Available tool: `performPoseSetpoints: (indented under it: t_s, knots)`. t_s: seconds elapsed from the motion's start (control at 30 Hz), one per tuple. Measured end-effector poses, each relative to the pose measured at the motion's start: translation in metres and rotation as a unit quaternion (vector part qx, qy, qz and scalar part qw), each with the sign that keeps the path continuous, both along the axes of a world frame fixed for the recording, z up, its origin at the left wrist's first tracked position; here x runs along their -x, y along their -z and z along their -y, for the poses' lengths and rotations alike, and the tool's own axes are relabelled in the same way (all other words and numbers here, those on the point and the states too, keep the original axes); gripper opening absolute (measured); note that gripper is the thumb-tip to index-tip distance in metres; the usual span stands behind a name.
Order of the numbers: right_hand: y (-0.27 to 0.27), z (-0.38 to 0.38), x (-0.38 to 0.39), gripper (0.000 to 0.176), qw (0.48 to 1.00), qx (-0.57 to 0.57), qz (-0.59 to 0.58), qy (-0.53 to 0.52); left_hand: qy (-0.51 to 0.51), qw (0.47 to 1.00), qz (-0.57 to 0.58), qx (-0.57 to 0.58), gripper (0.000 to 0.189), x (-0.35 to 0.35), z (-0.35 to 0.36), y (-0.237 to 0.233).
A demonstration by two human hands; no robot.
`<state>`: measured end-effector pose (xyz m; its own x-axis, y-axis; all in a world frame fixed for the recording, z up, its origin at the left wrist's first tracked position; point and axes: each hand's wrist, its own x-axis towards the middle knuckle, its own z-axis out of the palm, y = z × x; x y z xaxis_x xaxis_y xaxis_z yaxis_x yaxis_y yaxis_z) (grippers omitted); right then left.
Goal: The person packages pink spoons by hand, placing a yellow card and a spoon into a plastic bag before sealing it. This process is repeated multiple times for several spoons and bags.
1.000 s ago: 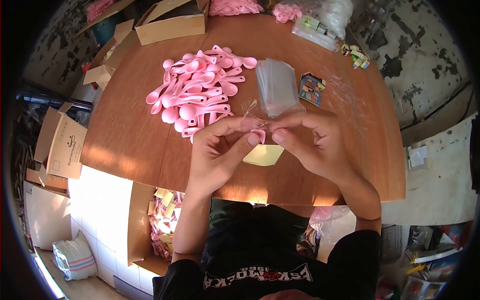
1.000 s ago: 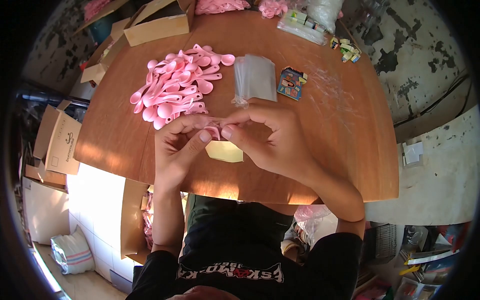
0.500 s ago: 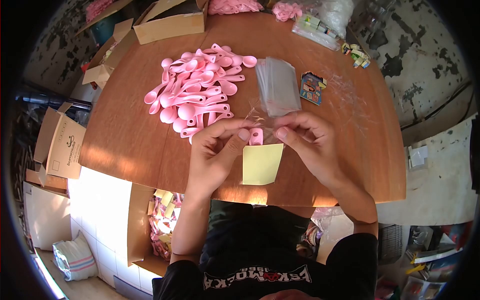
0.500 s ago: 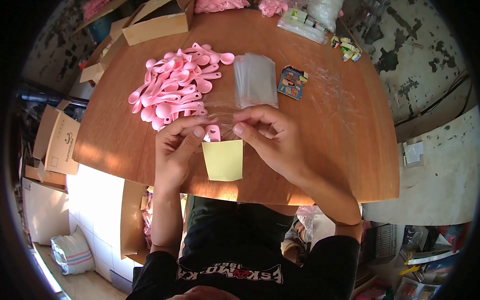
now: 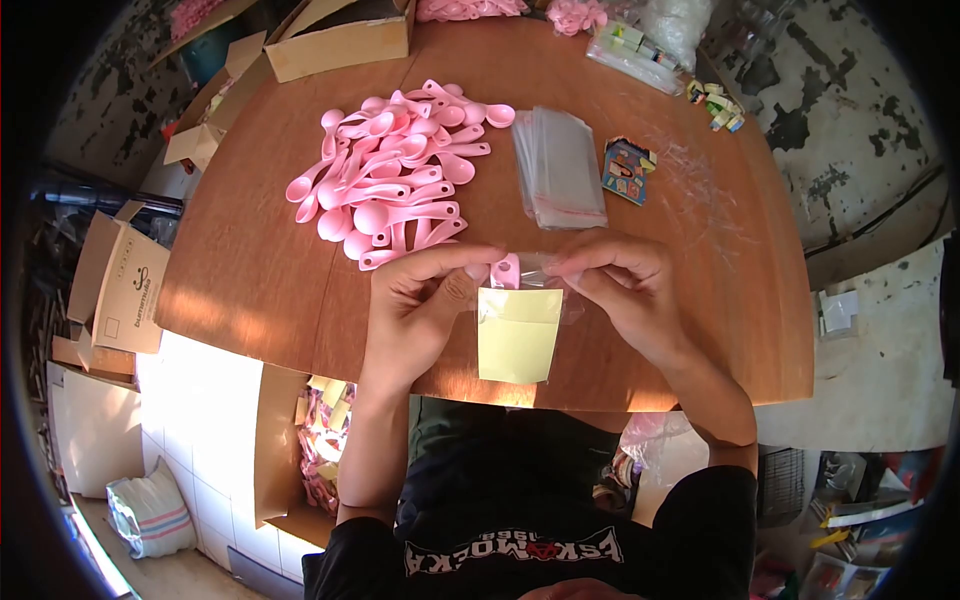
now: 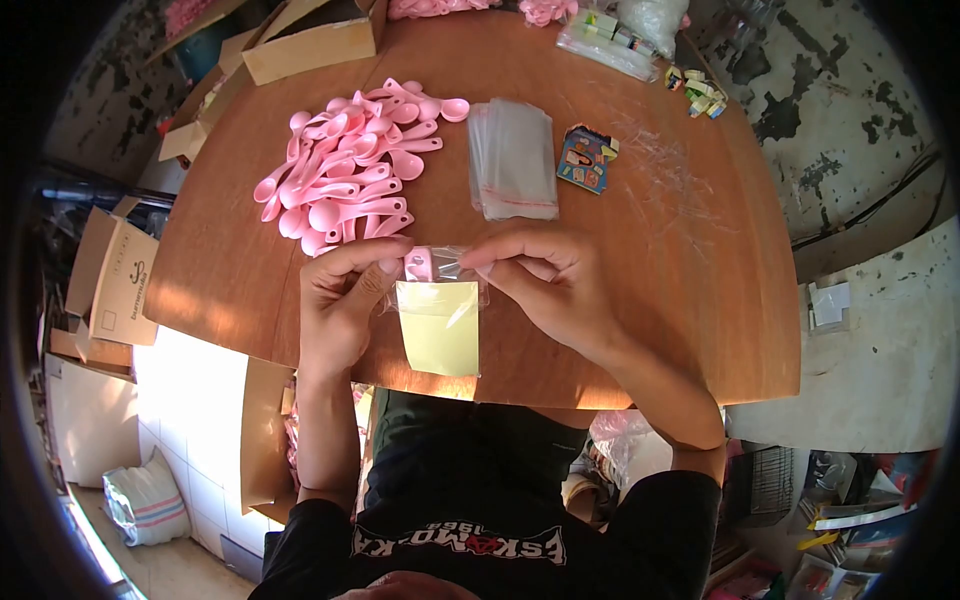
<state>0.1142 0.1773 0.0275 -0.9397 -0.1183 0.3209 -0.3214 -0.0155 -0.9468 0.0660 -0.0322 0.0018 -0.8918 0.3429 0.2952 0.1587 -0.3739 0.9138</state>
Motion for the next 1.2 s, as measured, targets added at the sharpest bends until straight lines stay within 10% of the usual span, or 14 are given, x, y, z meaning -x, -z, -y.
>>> performPoseSetpoints:
  t_s: [0.93, 1.17, 1.2]
  knots:
    - [0.004, 0.027, -0.022, 0.039, 0.992, -0.08, -0.001, -0.095, 0.013, 0.998, 0.035, 0.052, 0.033, -0.06, 0.086, 0.004]
    - [0.025, -0.037, 0.045, 0.036, 0.894, -0.399, -0.147, 0.139, -0.006, 0.959, 0.168, 0.227, 0.048, -0.094, 0.215, 0.087]
    - [0.036, -0.048, 0.053, 0.037, 0.858, -0.455, -0.167, 0.173, -0.067, 0.901, 0.188, 0.384, 0.049, -0.096, 0.222, 0.095]
